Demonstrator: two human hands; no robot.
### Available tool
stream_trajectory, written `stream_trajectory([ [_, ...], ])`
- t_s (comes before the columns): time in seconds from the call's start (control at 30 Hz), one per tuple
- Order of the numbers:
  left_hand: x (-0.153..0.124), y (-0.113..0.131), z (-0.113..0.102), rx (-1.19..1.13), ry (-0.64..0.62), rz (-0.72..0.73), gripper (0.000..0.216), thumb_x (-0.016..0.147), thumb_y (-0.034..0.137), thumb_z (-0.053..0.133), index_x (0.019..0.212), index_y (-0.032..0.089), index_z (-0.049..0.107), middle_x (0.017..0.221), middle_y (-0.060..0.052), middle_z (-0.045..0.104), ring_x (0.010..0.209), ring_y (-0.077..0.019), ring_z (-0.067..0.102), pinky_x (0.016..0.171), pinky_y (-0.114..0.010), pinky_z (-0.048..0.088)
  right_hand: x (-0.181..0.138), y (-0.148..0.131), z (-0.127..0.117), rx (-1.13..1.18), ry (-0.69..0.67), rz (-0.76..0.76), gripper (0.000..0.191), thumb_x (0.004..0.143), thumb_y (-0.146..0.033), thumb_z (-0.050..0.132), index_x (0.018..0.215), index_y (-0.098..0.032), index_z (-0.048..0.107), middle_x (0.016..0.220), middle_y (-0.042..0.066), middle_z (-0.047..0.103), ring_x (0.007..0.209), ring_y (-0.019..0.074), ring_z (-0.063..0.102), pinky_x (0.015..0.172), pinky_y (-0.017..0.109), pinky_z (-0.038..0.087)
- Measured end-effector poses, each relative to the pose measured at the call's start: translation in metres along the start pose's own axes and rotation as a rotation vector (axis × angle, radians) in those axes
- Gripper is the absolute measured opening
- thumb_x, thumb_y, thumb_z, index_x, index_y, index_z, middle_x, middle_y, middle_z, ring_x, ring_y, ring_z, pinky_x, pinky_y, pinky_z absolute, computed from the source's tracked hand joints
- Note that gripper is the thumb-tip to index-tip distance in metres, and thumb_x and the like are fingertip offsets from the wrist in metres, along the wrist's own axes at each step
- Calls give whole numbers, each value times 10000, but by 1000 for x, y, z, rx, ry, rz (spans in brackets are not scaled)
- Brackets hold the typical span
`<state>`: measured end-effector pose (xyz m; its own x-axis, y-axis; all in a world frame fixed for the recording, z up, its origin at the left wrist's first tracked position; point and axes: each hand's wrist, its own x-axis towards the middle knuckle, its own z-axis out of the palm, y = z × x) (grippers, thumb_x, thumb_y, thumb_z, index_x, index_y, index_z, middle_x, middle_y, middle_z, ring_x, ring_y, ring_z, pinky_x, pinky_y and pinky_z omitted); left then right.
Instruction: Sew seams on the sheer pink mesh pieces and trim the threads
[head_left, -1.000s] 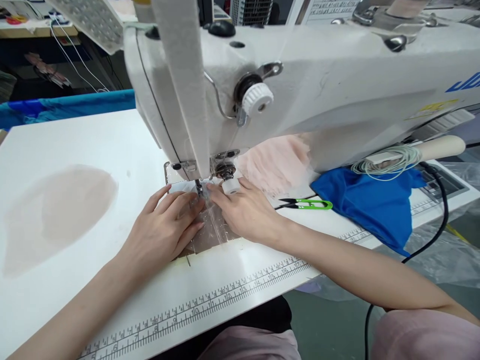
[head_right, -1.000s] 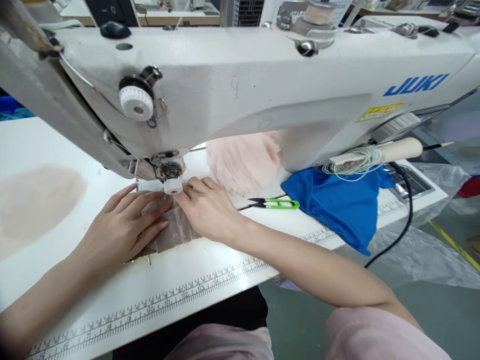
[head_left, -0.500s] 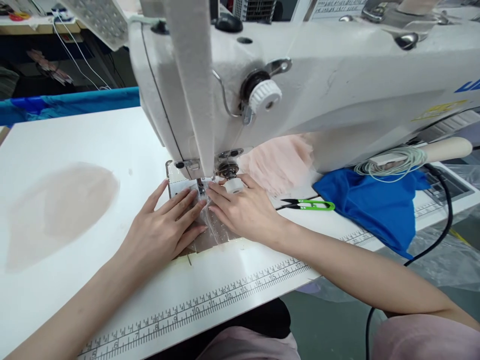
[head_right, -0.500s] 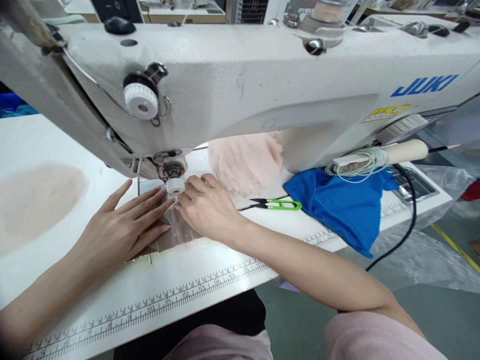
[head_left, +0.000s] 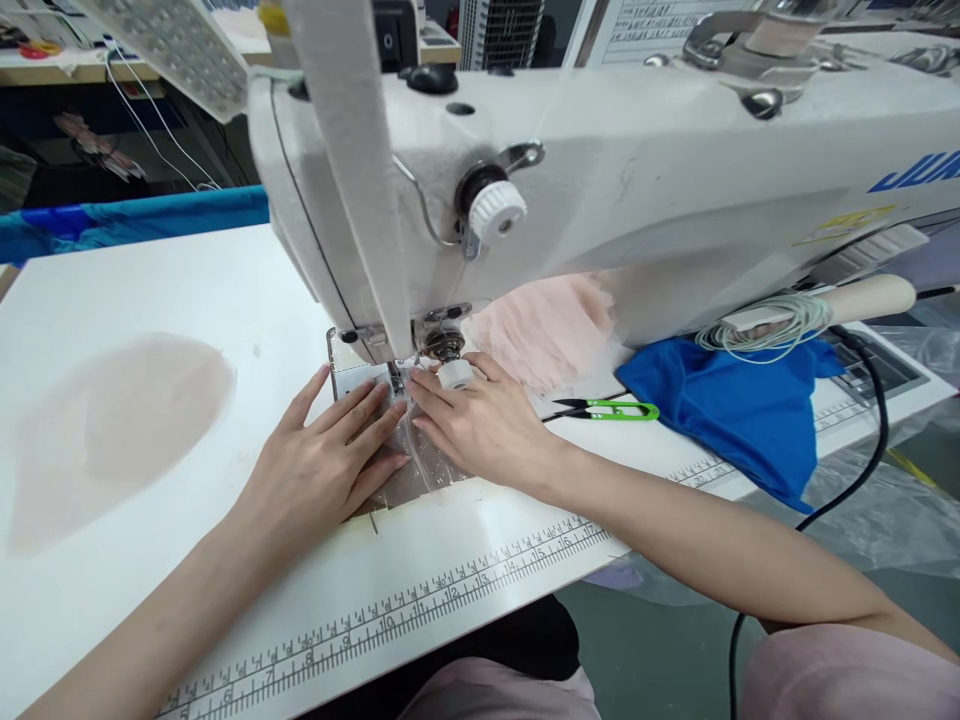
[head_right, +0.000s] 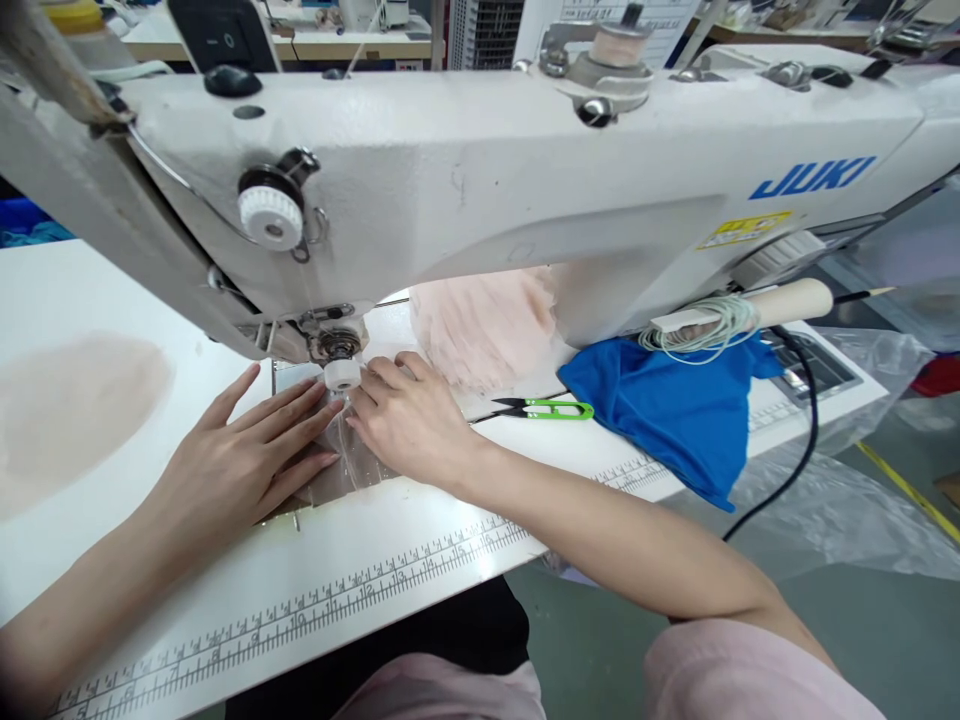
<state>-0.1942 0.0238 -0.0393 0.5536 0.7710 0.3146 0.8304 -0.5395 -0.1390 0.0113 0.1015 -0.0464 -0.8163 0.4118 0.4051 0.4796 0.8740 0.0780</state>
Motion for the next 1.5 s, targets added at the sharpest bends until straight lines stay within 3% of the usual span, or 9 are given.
stream_trajectory([
  [0.23, -3, 2, -7, -15, 93, 112, 649, 880, 550, 583, 1298, 53, 565, 1259, -184, 658, 1162, -320, 630, 1143, -562, 337, -5, 0, -2, 54, 185, -111, 217, 965, -178, 479, 967, -125, 690, 1057, 62, 737, 915, 176, 624, 852, 335, 422],
  [0.3, -4, 3, -9, -11, 128, 178, 523, 884, 432, 634, 1235, 46, 602, 1186, -166, 701, 1075, -286, 676, 1081, -502, 437, -7, 2, -5, 109, 184, -163, 231, 969, -233, 485, 919, -124, 683, 964, 57, 740, 824, 163, 629, 760, 315, 430],
  [0.37, -5, 3, -10, 6, 158, 219, 350, 890, 244, 643, 1173, 40, 624, 1127, -153, 727, 1027, -260, 697, 1007, -449, 506, -8, 4, -9, 180, 149, -209, 369, 973, -418, 473, 903, -116, 674, 901, 69, 730, 778, 172, 629, 707, 317, 428],
  [0.5, -5, 3, -8, -52, 188, 139, 176, 904, 94, 573, 1064, 64, 642, 1071, -122, 749, 961, -220, 719, 931, -393, 552, -8, 5, -12, 255, 100, -242, 680, 885, -712, 411, 1009, -89, 654, 974, 111, 715, 821, 211, 630, 736, 345, 445],
  [0.57, -5, 5, -8, -98, 202, 65, 136, 914, 96, 559, 1015, 89, 650, 1028, -95, 760, 917, -196, 726, 922, -368, 553, -7, 4, -10, 200, 109, -203, 546, 921, -586, 481, 1055, -84, 646, 1040, 111, 709, 829, 201, 629, 746, 339, 455],
  [0.67, -3, 7, -8, -87, 216, 44, 150, 901, 144, 592, 1025, 93, 659, 1048, -101, 756, 916, -208, 725, 916, -378, 552, -7, 1, -6, 100, 196, -200, 149, 936, -186, 545, 938, -128, 682, 1025, 52, 733, 848, 161, 642, 779, 301, 470],
  [0.73, -2, 8, -7, -49, 202, 48, 258, 897, 188, 596, 1116, 61, 644, 1132, -134, 729, 994, -249, 709, 918, -409, 550, -7, 0, -4, 88, 255, -245, 199, 916, -72, 534, 835, -157, 694, 940, 9, 755, 875, 147, 657, 822, 287, 487],
  [0.87, -3, 8, -4, -6, 139, 42, 367, 933, 172, 493, 1264, 37, 577, 1240, -139, 678, 1140, -274, 649, 981, -437, 519, -8, 0, -5, 133, 297, -275, 218, 927, -83, 546, 817, -168, 714, 858, -15, 768, 838, 128, 689, 904, 290, 531],
  [1.5, -7, 5, -4, 53, 106, 71, 366, 929, 115, 442, 1256, 69, 599, 1236, -130, 676, 1160, -270, 639, 1017, -434, 503, -7, 0, -9, 140, 257, -312, 236, 941, -99, 544, 814, -158, 734, 863, 13, 774, 821, 130, 714, 901, 296, 589],
])
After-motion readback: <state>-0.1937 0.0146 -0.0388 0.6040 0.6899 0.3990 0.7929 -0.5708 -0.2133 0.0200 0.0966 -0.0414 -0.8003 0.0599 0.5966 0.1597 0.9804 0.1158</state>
